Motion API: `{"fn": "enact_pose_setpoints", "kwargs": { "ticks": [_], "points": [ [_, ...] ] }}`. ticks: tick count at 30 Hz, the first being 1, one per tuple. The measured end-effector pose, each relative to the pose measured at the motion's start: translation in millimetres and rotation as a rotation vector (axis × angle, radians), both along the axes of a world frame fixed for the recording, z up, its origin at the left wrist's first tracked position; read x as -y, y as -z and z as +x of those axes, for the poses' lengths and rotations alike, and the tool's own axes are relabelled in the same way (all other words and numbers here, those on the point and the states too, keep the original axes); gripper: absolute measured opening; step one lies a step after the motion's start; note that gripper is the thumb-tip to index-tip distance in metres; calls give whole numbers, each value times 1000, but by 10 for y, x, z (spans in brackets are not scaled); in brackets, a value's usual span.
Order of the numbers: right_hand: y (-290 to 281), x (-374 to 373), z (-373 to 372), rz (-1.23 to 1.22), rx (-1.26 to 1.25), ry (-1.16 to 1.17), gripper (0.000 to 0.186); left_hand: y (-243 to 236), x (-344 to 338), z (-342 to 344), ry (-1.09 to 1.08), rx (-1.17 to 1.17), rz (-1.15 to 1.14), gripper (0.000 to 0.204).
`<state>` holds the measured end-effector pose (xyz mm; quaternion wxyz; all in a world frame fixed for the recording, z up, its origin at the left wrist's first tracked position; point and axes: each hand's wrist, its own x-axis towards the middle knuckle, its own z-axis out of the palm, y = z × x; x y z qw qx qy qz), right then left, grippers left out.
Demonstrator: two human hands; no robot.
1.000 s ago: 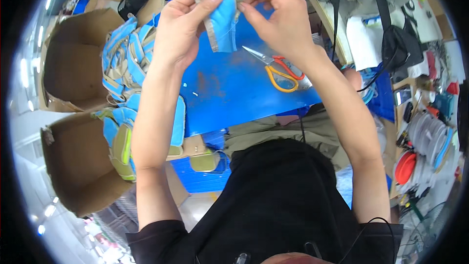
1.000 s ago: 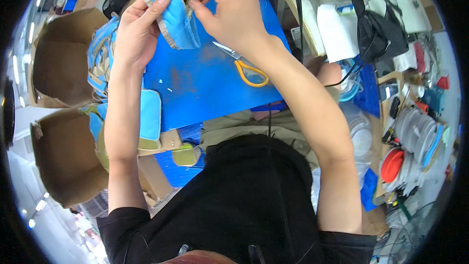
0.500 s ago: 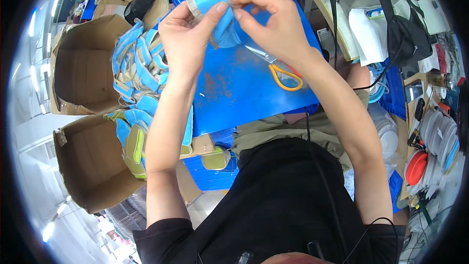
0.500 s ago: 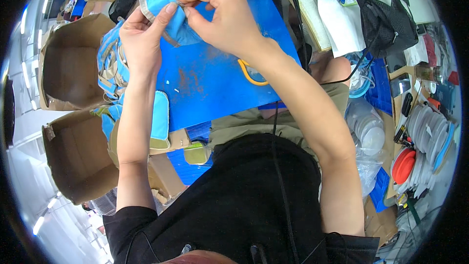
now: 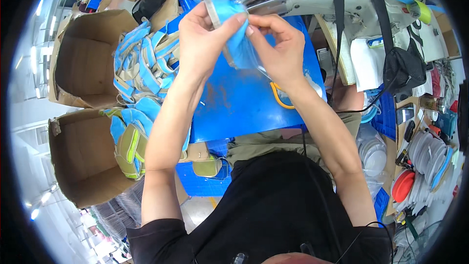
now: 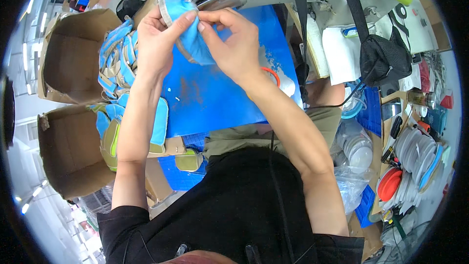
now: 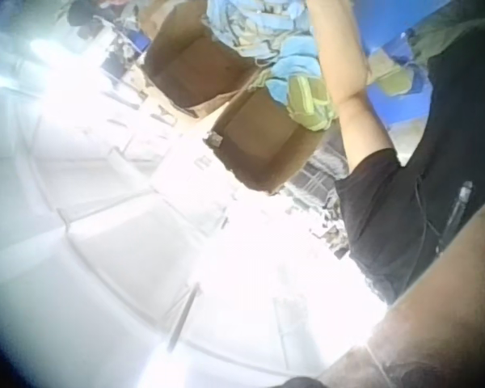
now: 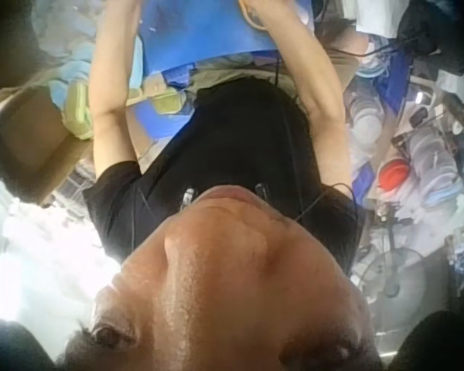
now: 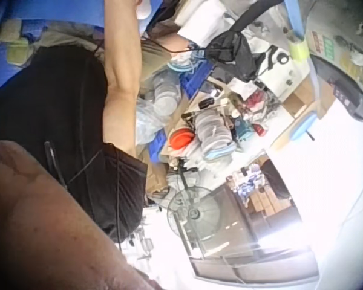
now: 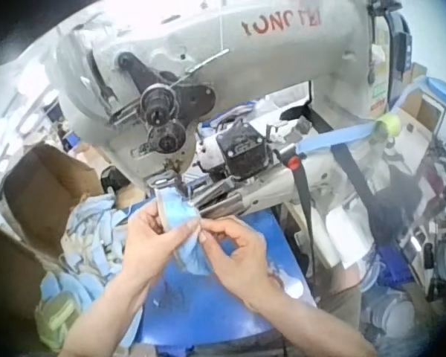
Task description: The person operates a sewing machine to stitch the edges of small fabric pouches. They repeatedly pick up pouches, align them under the presser foot, sew the seams, and then trim the excess thread with scissors. The person also inspects the finished pouches by turning them inside out and checking the seams.
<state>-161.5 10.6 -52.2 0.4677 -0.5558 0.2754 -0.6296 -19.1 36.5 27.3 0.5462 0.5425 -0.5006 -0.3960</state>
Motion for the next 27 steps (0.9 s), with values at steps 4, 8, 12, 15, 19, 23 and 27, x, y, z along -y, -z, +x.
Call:
{"fn": "enact_pose_setpoints", "kwargs": {
  "ticks": [4,8,12,15,19,23,27],
  "points": [
    [-59,-19,41,67,106,-35,18,-56,63,45,24,-78,57,34],
    [-3,-73,34,151,182,-126,20,-63,106,115,81,-101,60,33],
    [102,-174,68,171,122,-121,22,-69,118,162,110,-80,89,30],
    [190,-156,99,113,84,-80,21,-58,140,233,143,-61,53,31],
    [263,-89,78,-16,1,17,20,-64,147,272,148,-40,54,30],
    [260,-60,97,-49,19,55,20,-48,183,292,170,-44,50,29],
    [177,-82,148,-15,80,101,21,-51,164,241,155,-51,49,29]
  ]
}}
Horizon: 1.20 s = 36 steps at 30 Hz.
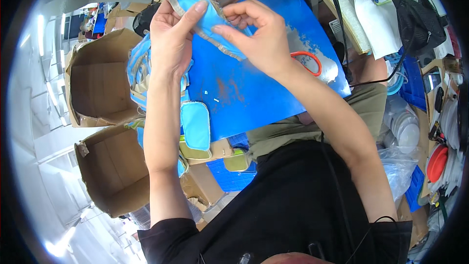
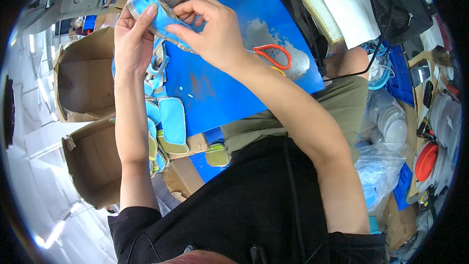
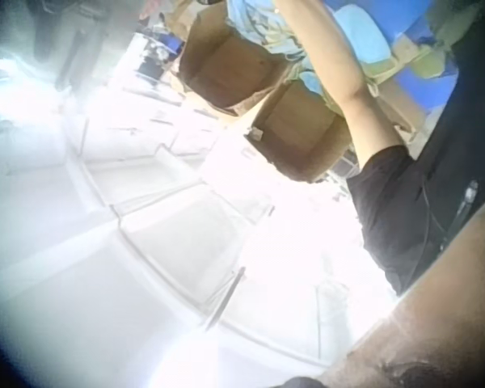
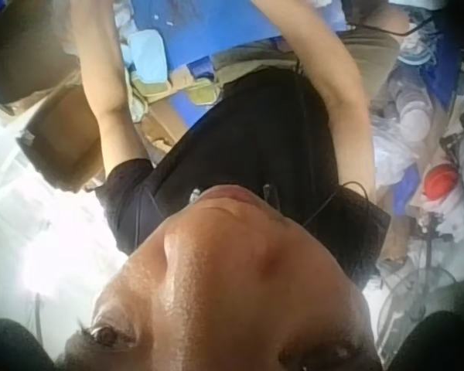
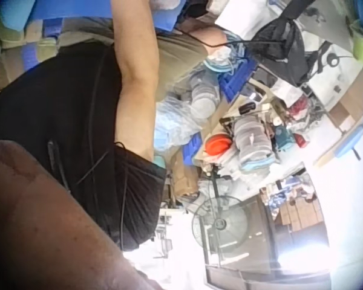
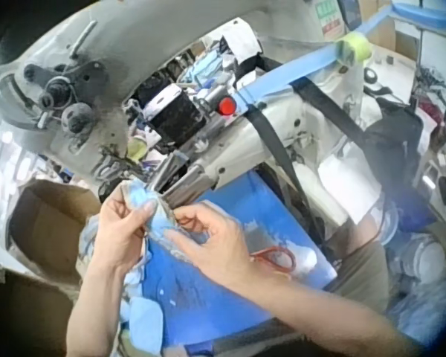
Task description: The person operates a sewing machine to stitch the edges of small fabric pouches. They repeatedly pick up pouches, align them under the presser foot, sew the seams, and then trim the excess thread with scissors. The person also inspects the finished pouches by turning them inside out and checking the seams.
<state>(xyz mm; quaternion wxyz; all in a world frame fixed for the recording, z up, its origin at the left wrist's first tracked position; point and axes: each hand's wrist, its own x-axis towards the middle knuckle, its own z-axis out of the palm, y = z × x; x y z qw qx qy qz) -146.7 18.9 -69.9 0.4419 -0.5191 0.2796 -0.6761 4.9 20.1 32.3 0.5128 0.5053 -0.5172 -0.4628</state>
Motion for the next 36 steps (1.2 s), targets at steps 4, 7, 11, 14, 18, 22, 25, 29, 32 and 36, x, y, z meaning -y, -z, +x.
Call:
{"fn": "enact_pose_setpoints", "kwargs": {
  "ticks": [4,7,11,14,18,22,25,29,32,36],
  "points": [
    [-14,-12,38,106,19,-117,19,-9,2,2,4,-17,6,28],
    [-27,-2,5,96,-36,-150,20,-69,-22,29,2,-134,90,25],
    [41,56,45,93,63,-151,19,-63,45,76,47,-198,95,24],
    [78,62,68,114,63,-168,20,-81,40,58,38,-173,90,25],
    [-26,-3,-19,229,123,-302,18,-115,38,36,16,-162,94,25],
    [-167,-27,-113,282,162,-388,18,-128,66,22,2,-210,110,23],
    [-262,-6,-192,343,132,-455,20,-147,88,30,-9,-238,126,22],
    [-280,58,-236,332,204,-492,25,-120,158,122,1,-324,156,19],
    [-291,65,-246,316,179,-508,27,-125,152,128,-14,-336,179,15],
    [-293,28,-214,310,194,-516,29,-149,146,145,17,-346,202,12]
  ]
}}
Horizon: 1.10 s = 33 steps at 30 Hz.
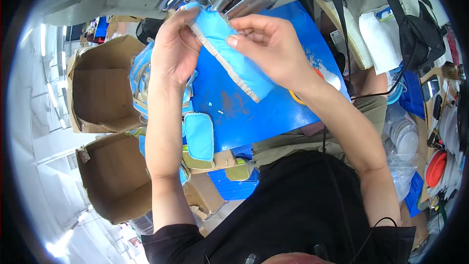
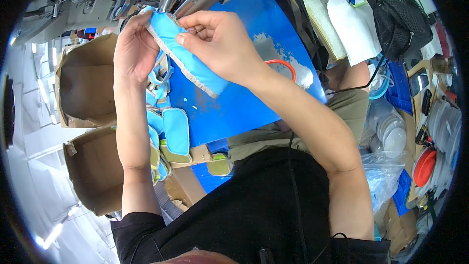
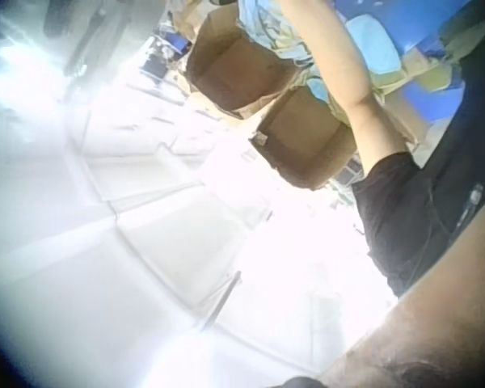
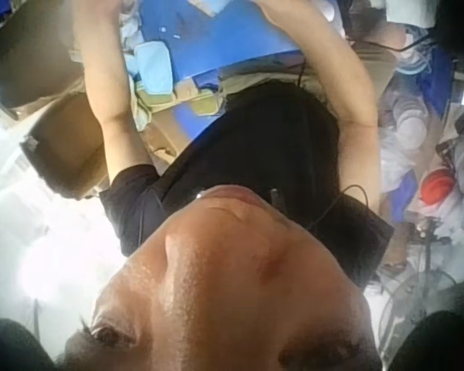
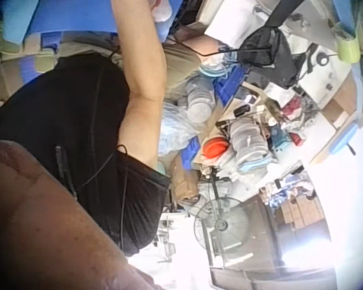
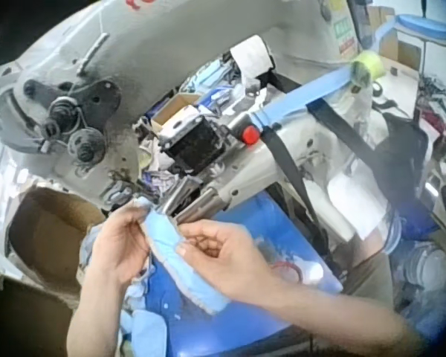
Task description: The person operates a sewing machine to stitch the edges of small fabric pouches. They repeatedly pick up pouches, align them under the presser foot, sew the seams, and then trim the excess thread with scissors. The person also inspects the finished pouches by turning them inside out and checking the seams.
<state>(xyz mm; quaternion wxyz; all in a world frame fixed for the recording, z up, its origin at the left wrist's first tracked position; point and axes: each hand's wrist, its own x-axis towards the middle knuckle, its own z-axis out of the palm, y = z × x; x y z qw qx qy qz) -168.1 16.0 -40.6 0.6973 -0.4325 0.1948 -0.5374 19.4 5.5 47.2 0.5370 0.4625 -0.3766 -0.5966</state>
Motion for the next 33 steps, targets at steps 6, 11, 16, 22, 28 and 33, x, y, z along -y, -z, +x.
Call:
{"fn": "enact_pose_setpoints", "kwargs": {
  "ticks": [6,11,16,22,28,33],
  "points": [
    [24,-1,37,104,112,-35,32,-16,13,63,21,-67,26,14],
    [-88,-23,-53,290,191,-187,36,35,61,146,-8,-124,24,18],
    [-214,-12,-111,356,192,-243,38,103,140,206,28,-224,49,26],
    [-282,-29,-107,361,222,-217,38,62,95,113,-1,-227,71,26],
    [-188,-49,-25,170,158,-73,32,38,-131,-147,-106,-66,86,19],
    [-165,-108,42,177,212,-31,29,13,44,103,-83,-184,211,13]
  ]
}}
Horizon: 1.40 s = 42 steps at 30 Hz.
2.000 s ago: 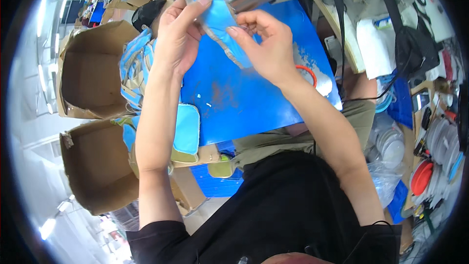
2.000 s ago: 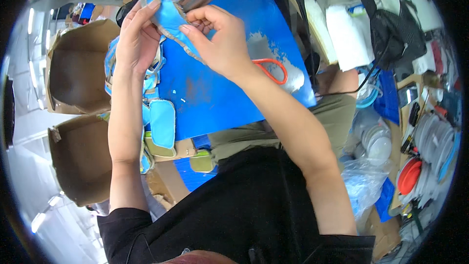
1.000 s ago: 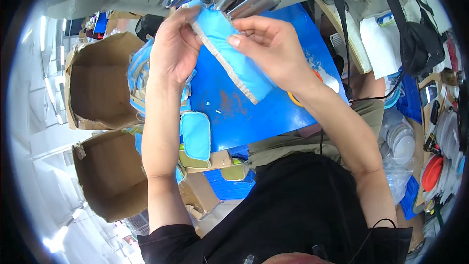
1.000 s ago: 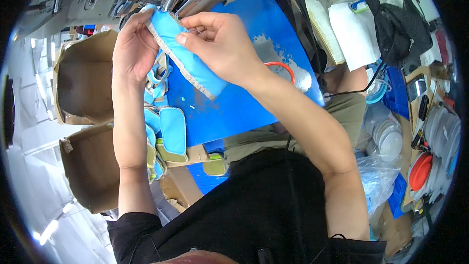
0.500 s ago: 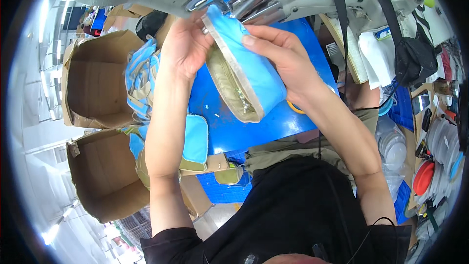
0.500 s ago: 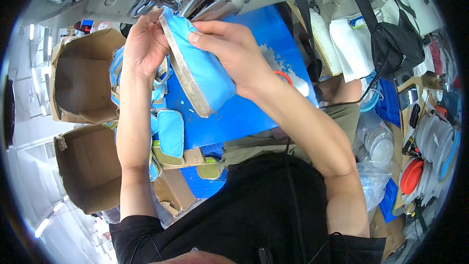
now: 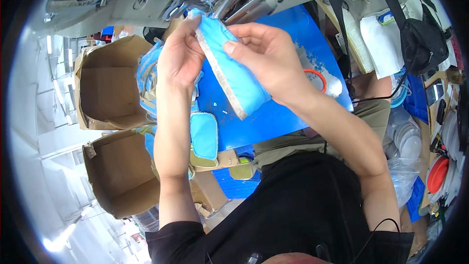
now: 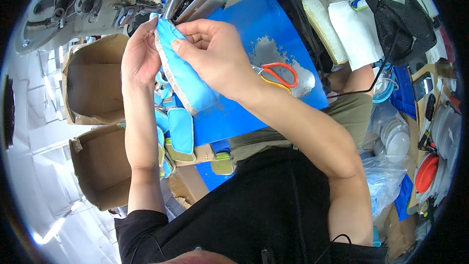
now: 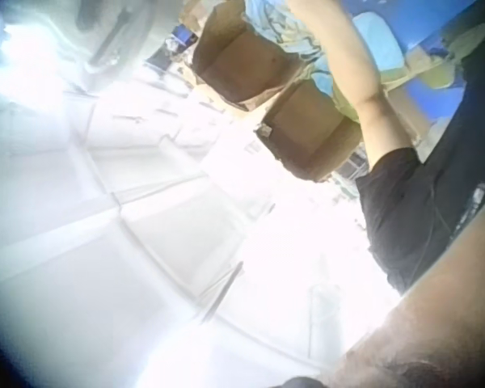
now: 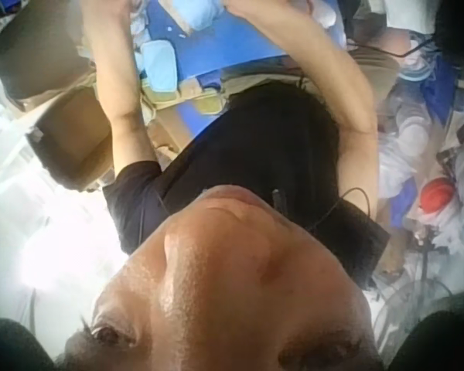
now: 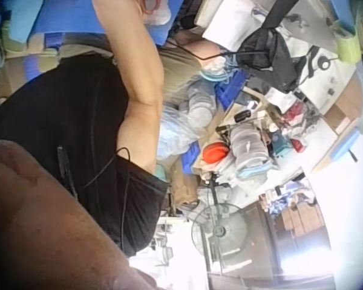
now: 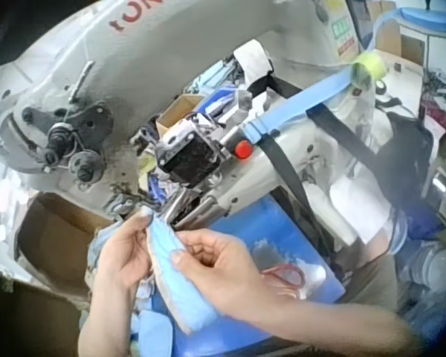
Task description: The person operates a sewing machine to stitch the edges of small fabric pouches. They repeatedly pick up pouches, align them under the presser foot, sew the seams, and then trim the excess thread with scissors. The person also inspects the finished pouches by turning them inside out and checking the seams.
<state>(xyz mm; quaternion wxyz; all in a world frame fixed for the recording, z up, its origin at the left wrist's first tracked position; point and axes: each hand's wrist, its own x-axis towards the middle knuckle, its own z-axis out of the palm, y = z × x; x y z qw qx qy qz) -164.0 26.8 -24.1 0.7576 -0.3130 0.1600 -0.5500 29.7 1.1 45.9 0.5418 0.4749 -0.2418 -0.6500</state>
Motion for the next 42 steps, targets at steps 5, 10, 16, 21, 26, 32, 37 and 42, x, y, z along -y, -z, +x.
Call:
{"fn": "enact_pose_setpoints", "kwargs": {
  "ticks": [5,10,16,21,26,32,37,42],
  "points": [
    [6,-9,-21,-1,-45,30,28,0,22,-47,29,-83,30,11],
    [-24,-8,-26,-5,-92,21,29,-12,12,-34,33,1,56,11],
    [-38,128,-349,-107,-272,31,30,173,9,-112,-96,-25,-64,23],
    [-227,465,-803,-277,-296,461,16,95,-230,-268,-66,-18,-128,19],
    [-210,731,-971,-364,-410,509,26,118,-412,-486,-78,66,-188,24],
    [-292,94,-483,-214,-533,189,27,142,-548,-598,-167,142,-180,27],
    [-311,181,-275,-100,-414,-85,34,153,-559,-595,-153,135,-178,25],
    [-198,87,-192,97,-243,-131,34,151,-503,-437,-88,97,-165,18]
  ]
}}
